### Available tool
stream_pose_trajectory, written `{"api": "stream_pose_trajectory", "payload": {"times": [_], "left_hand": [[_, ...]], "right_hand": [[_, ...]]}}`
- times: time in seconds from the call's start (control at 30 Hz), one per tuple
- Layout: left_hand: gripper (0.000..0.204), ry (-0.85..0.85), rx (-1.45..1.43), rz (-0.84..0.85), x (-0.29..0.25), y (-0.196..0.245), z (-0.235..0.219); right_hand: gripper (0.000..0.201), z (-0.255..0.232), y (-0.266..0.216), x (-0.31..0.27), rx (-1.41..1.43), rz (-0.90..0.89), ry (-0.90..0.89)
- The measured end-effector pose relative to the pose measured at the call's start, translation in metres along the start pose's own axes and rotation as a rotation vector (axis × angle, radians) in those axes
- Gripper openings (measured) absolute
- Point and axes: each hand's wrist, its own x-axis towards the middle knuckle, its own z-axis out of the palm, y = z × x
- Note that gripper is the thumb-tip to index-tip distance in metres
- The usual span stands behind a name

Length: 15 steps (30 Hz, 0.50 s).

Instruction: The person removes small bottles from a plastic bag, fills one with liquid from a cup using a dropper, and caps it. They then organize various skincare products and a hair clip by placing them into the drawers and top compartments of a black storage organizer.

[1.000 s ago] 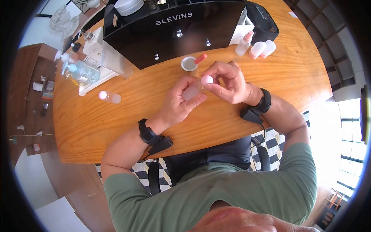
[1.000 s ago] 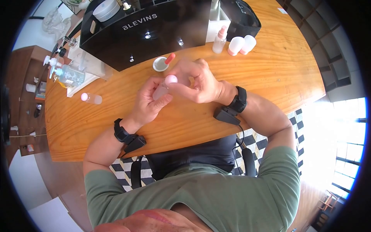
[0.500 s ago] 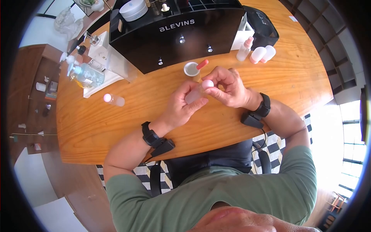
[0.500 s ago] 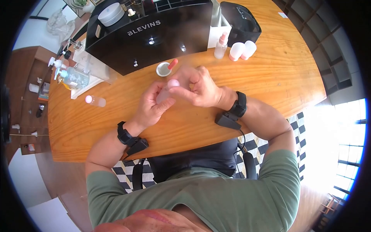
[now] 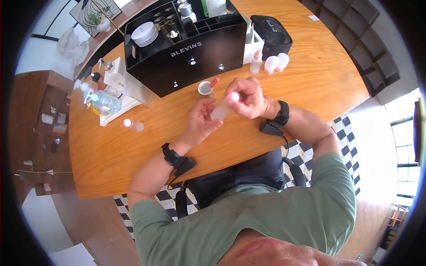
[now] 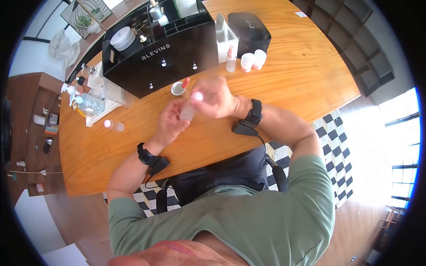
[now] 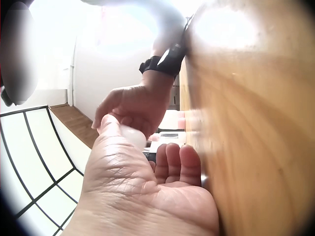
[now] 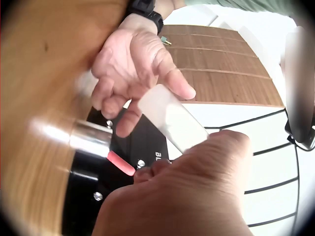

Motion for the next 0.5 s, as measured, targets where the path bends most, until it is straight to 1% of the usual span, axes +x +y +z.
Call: {"api": "stream_pose_trajectory", "payload": {"times": [0.03, 0.07, 0.1, 0.13, 0.2, 0.23, 0.27, 0.3, 0.33, 0.37, 0.4, 0.43, 0.47, 0.5], "left_hand": [[0.032, 0.0, -0.002, 0.005, -0.002, -0.001, -0.002], [0.025, 0.0, 0.015, -0.023, -0.006, -0.002, -0.008], [0.019, 0.001, 0.037, -0.045, -0.006, 0.001, -0.012], [0.019, 0.009, 0.046, -0.033, -0.008, 0.002, -0.012], [0.016, 0.036, 0.166, 0.006, -0.013, 0.007, -0.009], [0.016, 0.046, 0.176, 0.013, -0.014, 0.008, -0.01], [0.017, 0.062, 0.198, 0.059, -0.013, 0.01, -0.01], [0.02, 0.079, 0.22, 0.104, -0.012, 0.013, -0.011], [0.02, 0.088, 0.227, 0.108, -0.013, 0.016, -0.013], [0.019, 0.118, 0.204, 0.188, -0.013, 0.023, -0.013], [0.019, 0.146, 0.179, 0.264, -0.015, 0.029, -0.014], [0.019, 0.153, 0.183, 0.261, -0.016, 0.035, -0.015], [0.018, 0.202, 0.25, 0.362, -0.016, 0.045, -0.014], [0.017, 0.251, 0.315, 0.461, -0.018, 0.055, -0.013]], "right_hand": [[0.006, -0.004, 0.002, 0.002, -0.008, -0.1, 0.094], [0.003, -0.005, 0.002, 0.001, 0.059, -0.05, 0.193], [0.004, -0.012, 0.007, 0.007, 0.02, -0.086, 0.255], [0.006, -0.019, 0.013, 0.012, -0.014, -0.125, 0.318], [0.012, -0.024, 0.018, 0.015, 0.055, 0.103, 0.478], [0.017, -0.025, 0.024, 0.019, -0.05, 0.078, 0.548], [0.018, -0.028, 0.026, 0.023, -0.147, 0.078, 0.569], [0.019, -0.029, 0.027, 0.023, -0.19, 0.116, 0.568], [0.02, -0.029, 0.029, 0.023, -0.235, 0.153, 0.568], [0.02, -0.029, 0.026, 0.026, -0.225, 0.148, 0.566], [0.02, -0.028, 0.024, 0.027, -0.312, 0.154, 0.53], [0.021, -0.026, 0.022, 0.027, -0.399, 0.161, 0.493], [0.021, -0.025, 0.022, 0.026, -0.39, 0.162, 0.491], [0.021, -0.023, 0.023, 0.025, -0.42, 0.216, 0.441]]}}
